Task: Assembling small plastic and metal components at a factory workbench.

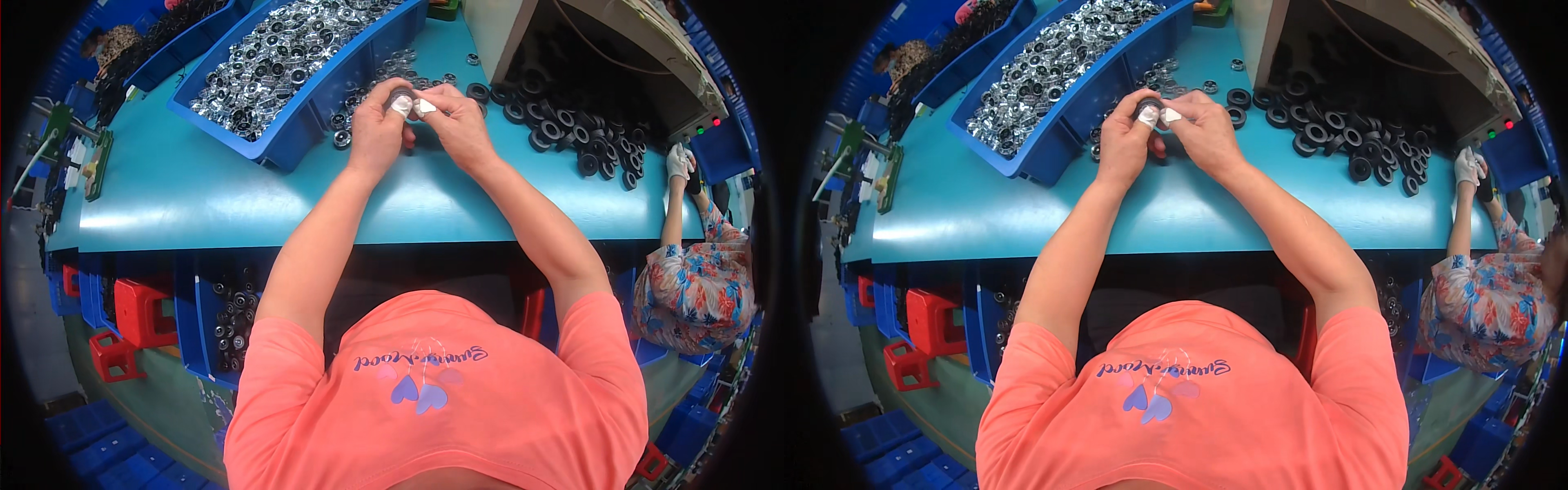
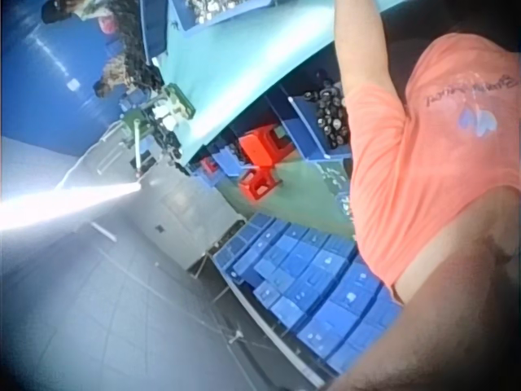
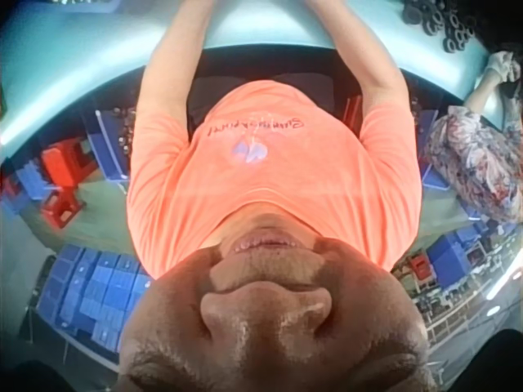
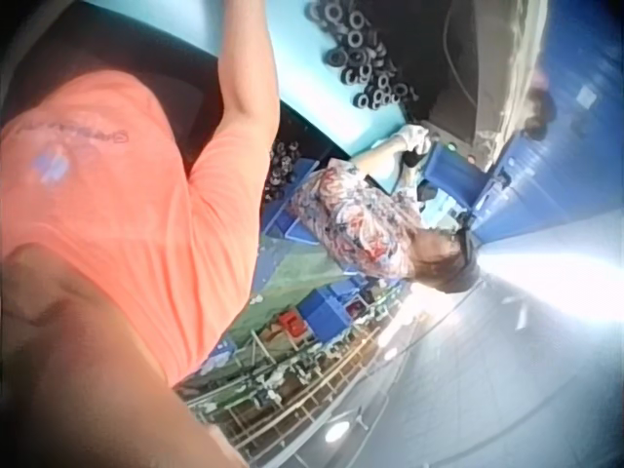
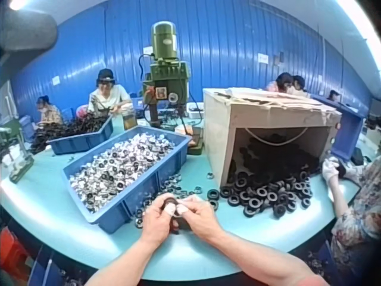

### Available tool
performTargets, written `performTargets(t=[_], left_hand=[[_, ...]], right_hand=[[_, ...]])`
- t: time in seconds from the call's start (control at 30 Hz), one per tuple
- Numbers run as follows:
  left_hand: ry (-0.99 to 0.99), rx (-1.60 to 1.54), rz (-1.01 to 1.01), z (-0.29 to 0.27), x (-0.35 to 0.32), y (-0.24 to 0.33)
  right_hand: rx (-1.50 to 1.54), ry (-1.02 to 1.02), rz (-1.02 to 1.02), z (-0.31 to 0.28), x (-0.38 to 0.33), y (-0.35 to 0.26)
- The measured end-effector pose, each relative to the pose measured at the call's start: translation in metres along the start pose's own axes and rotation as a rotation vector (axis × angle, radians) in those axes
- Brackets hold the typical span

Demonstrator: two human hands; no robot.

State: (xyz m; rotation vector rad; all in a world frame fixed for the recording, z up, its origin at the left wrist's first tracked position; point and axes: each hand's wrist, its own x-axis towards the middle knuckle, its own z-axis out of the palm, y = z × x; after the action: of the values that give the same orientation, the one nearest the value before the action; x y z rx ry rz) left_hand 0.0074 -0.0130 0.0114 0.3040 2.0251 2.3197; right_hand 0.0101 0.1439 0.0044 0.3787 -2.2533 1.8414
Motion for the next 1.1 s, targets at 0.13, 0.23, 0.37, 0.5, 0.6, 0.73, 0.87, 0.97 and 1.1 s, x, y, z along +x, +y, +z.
performTargets(t=[0.13, 0.23, 0.37, 0.5, 0.6, 0.73, 0.87, 0.97, 1.1], left_hand=[[0.025, 0.033, -0.043, 0.002, -0.002, 0.005], [0.006, -0.011, -0.039, -0.001, 0.001, -0.001], [-0.101, -0.051, -0.006, -0.013, 0.011, -0.012], [-0.105, 0.080, 0.048, -0.010, 0.007, -0.005], [-0.105, 0.056, 0.051, -0.010, 0.008, -0.005], [-0.032, 0.142, 0.025, -0.009, 0.005, 0.002], [0.052, 0.164, 0.072, -0.003, 0.002, 0.006], [0.142, 0.235, 0.190, 0.001, 0.005, -0.006], [0.069, 0.181, 0.101, -0.002, 0.007, 0.001]], right_hand=[[-0.105, 0.022, -0.026, 0.001, -0.002, -0.004], [-0.185, 0.021, -0.066, 0.001, -0.001, -0.005], [-0.037, -0.016, 0.065, -0.002, 0.009, -0.003], [0.227, -0.063, 0.211, -0.006, 0.008, -0.006], [0.248, -0.068, 0.245, -0.006, 0.007, -0.008], [0.127, -0.066, 0.170, -0.005, 0.003, -0.009], [0.054, -0.027, 0.085, 0.000, 0.001, -0.003], [0.050, -0.011, 0.057, 0.003, -0.001, -0.003], [0.344, 0.025, 0.209, 0.008, 0.001, -0.015]])
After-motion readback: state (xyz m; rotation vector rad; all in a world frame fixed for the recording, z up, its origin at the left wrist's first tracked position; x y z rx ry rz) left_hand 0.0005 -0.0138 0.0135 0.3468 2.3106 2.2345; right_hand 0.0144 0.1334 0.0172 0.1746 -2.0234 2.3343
